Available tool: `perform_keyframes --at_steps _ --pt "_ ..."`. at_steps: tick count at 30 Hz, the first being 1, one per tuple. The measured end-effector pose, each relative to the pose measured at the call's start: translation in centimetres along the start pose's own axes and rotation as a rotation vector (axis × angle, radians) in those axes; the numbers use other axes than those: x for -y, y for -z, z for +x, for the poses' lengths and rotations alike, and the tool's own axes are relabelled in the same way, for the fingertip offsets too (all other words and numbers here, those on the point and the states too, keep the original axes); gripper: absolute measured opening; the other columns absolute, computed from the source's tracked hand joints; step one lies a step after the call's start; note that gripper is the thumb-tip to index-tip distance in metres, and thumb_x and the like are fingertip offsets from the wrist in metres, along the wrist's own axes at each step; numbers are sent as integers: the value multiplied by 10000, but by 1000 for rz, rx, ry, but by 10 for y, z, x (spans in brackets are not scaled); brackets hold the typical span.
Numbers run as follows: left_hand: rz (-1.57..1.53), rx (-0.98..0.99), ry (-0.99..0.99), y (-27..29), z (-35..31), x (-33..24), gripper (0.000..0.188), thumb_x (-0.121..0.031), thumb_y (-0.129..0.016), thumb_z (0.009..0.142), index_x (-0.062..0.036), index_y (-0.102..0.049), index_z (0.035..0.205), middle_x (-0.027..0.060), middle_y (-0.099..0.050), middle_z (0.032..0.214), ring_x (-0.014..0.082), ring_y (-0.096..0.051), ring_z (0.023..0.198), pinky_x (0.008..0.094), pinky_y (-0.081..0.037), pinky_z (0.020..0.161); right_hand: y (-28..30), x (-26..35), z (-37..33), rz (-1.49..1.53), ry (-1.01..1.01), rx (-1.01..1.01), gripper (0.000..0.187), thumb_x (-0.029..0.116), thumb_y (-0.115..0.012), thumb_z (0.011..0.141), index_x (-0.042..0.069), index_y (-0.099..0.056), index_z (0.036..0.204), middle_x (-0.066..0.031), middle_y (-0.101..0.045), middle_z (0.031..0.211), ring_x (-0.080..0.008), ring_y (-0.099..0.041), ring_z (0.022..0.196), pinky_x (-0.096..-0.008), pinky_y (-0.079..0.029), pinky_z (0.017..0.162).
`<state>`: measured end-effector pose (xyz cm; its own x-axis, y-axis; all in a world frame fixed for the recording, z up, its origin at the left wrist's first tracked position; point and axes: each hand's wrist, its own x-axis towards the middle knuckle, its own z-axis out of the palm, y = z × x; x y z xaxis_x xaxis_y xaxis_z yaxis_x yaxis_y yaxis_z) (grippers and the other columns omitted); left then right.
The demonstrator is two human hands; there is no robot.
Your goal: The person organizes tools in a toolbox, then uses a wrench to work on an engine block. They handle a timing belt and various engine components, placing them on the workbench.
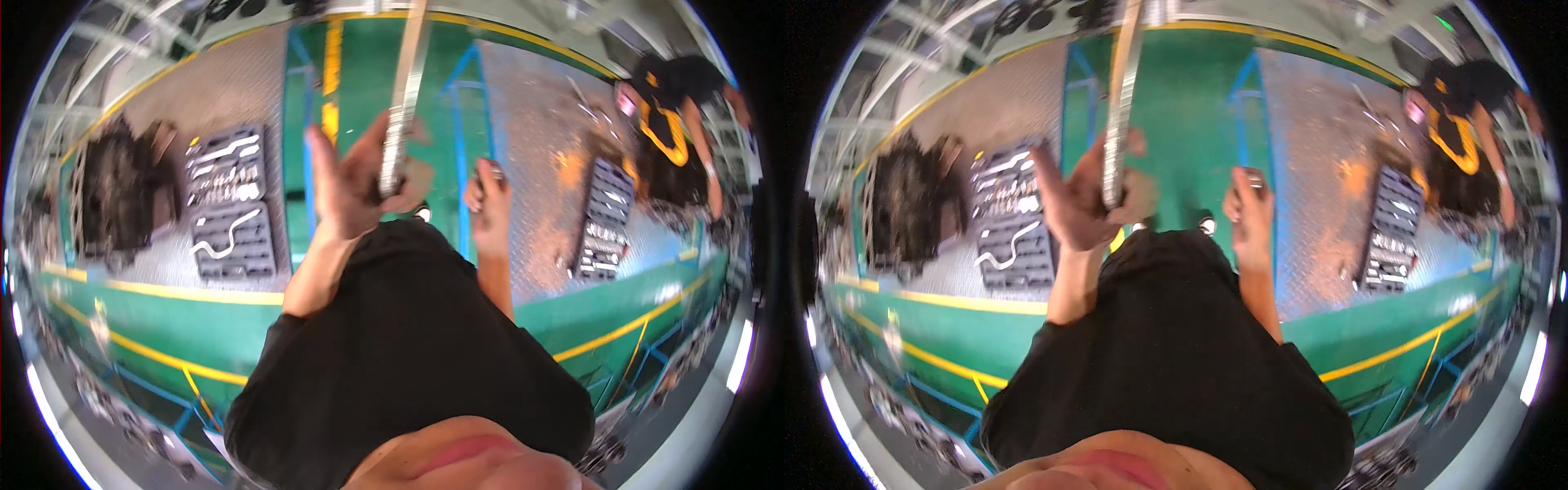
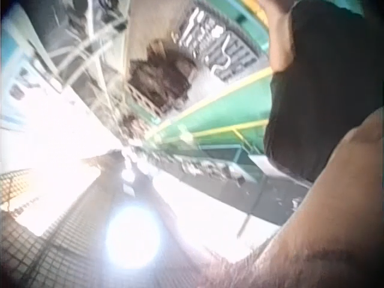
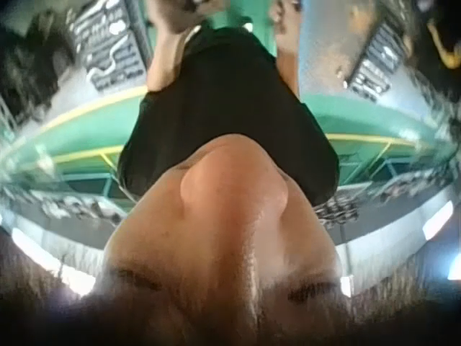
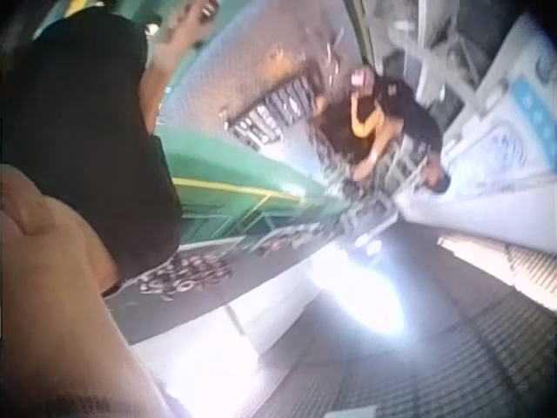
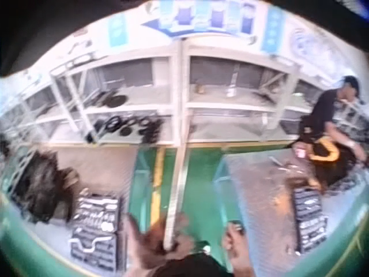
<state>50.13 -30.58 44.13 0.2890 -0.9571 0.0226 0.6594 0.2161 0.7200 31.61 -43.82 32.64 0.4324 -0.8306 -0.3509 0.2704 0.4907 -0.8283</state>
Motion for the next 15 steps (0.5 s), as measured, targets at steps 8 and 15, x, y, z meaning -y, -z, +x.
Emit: perform_keyframes --at_steps 8,15 --pt "81 184 -18 -16 12 -17 1135 -975 -8 767 -14 -418 1212 18 -401 530 98 -299 432 267 -236 471 1 -7 -9 45 -81 -15 318 357 -550 1067 99 -527 882 36 -347 563 -72 -291 448 -243 -245 425" --pt "16 185 0 -10 10 -11 1088 -956 -34 802 -25 -411 1219 19 -410 530 95 -310 426 267 -240 470 9 -6 -6 61 -100 6 320 355 -521 1076 90 -544 898 36 -329 549 -70 -282 446 -241 -240 429"
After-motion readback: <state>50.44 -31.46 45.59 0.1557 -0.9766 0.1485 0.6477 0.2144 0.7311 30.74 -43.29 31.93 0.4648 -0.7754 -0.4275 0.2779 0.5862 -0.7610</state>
